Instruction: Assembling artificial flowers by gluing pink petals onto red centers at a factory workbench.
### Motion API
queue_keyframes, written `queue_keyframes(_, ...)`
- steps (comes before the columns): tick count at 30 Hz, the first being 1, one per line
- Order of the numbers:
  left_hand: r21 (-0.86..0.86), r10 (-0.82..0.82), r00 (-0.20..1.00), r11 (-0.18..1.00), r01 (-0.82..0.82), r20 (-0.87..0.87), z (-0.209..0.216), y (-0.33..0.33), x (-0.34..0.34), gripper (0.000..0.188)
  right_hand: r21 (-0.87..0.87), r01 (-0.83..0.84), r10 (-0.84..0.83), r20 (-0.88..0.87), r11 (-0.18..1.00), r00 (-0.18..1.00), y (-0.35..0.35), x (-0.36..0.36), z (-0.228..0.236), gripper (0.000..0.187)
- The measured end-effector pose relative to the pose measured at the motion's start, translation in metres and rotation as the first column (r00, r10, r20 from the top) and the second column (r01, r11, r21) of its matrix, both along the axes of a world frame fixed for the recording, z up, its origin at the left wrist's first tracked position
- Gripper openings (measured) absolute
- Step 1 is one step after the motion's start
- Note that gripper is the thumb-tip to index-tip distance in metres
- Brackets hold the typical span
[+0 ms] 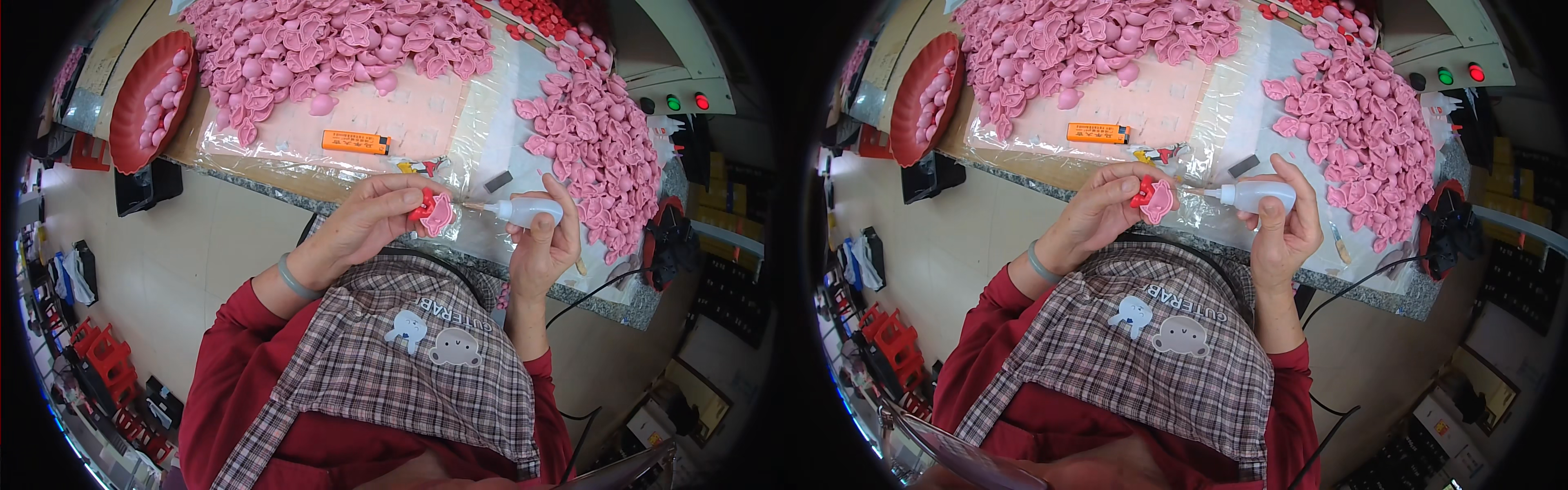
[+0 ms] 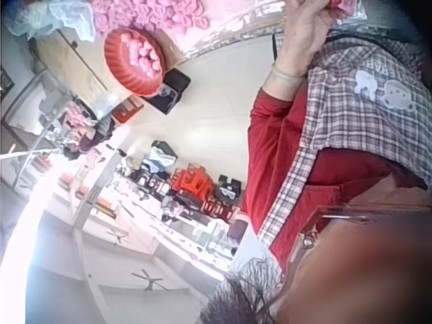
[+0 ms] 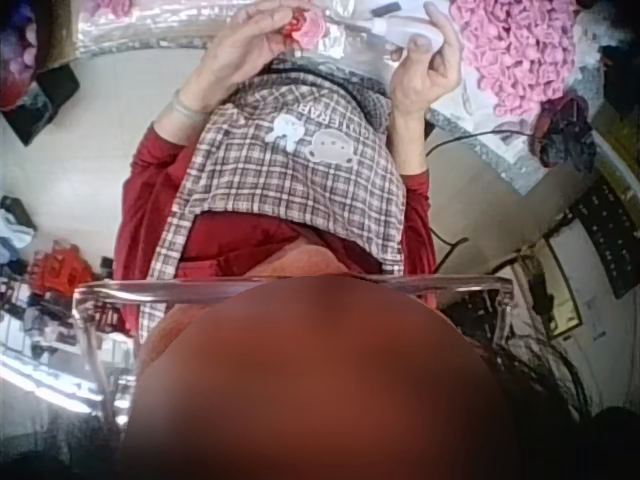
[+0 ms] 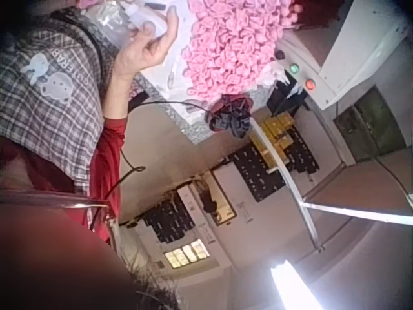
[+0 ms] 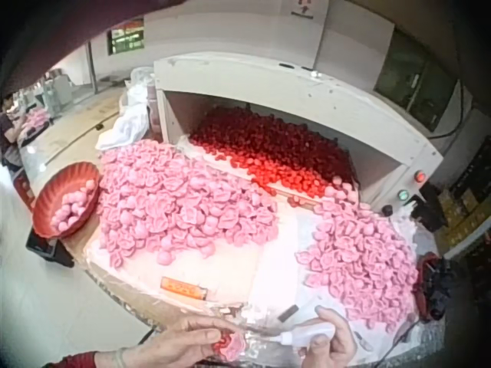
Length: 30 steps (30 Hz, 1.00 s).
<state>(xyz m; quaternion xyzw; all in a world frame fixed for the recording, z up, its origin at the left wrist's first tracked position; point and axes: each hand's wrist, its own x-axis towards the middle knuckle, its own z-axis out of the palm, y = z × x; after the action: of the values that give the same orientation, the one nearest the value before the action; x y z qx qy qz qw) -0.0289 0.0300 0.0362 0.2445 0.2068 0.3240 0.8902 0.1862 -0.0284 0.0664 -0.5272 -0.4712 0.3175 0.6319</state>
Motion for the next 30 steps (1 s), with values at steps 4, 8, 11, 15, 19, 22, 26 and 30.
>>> queue_keyframes(4,-0.009,0.0,1.0,1.0,0.0,-0.008,0.002,0.0,0.0,0.042,0.003,-0.011,0.011,0.011,1.0,1.0,0.0,0.001,-0.001,0.048)
queue_keyframes(8,-0.005,-0.019,1.0,1.0,0.019,0.012,0.001,0.0,0.0,0.042,-0.017,-0.009,0.009,0.01,1.0,1.0,0.001,0.001,0.0,0.048)
queue_keyframes(11,-0.019,-0.031,0.999,0.999,0.031,0.01,0.001,-0.001,-0.001,0.042,-0.01,-0.009,0.009,-0.013,1.0,1.0,0.001,0.0,-0.001,0.048)
queue_keyframes(15,0.007,-0.041,0.999,0.999,0.041,0.019,0.002,-0.001,0.0,0.043,0.02,-0.024,0.024,-0.025,1.0,0.999,0.001,-0.002,-0.001,0.048)
queue_keyframes(19,0.021,-0.013,0.999,1.0,0.012,0.043,0.002,-0.001,0.001,0.041,0.007,0.004,-0.004,-0.007,1.0,1.0,-0.001,-0.006,-0.001,0.048)
queue_keyframes(22,0.023,-0.012,0.998,1.0,0.011,0.057,0.004,-0.002,0.002,0.039,0.005,0.033,-0.033,-0.018,0.999,0.999,-0.003,-0.009,-0.003,0.048)
queue_keyframes(26,0.036,-0.021,0.998,0.999,0.019,0.056,0.002,0.0,0.002,0.04,-0.006,0.039,-0.04,-0.041,0.999,0.998,-0.003,-0.013,-0.008,0.048)
queue_keyframes(30,0.036,-0.01,0.999,0.999,0.008,0.042,0.001,-0.001,0.002,0.039,-0.012,0.036,-0.037,-0.068,0.999,0.997,-0.004,-0.015,-0.009,0.047)
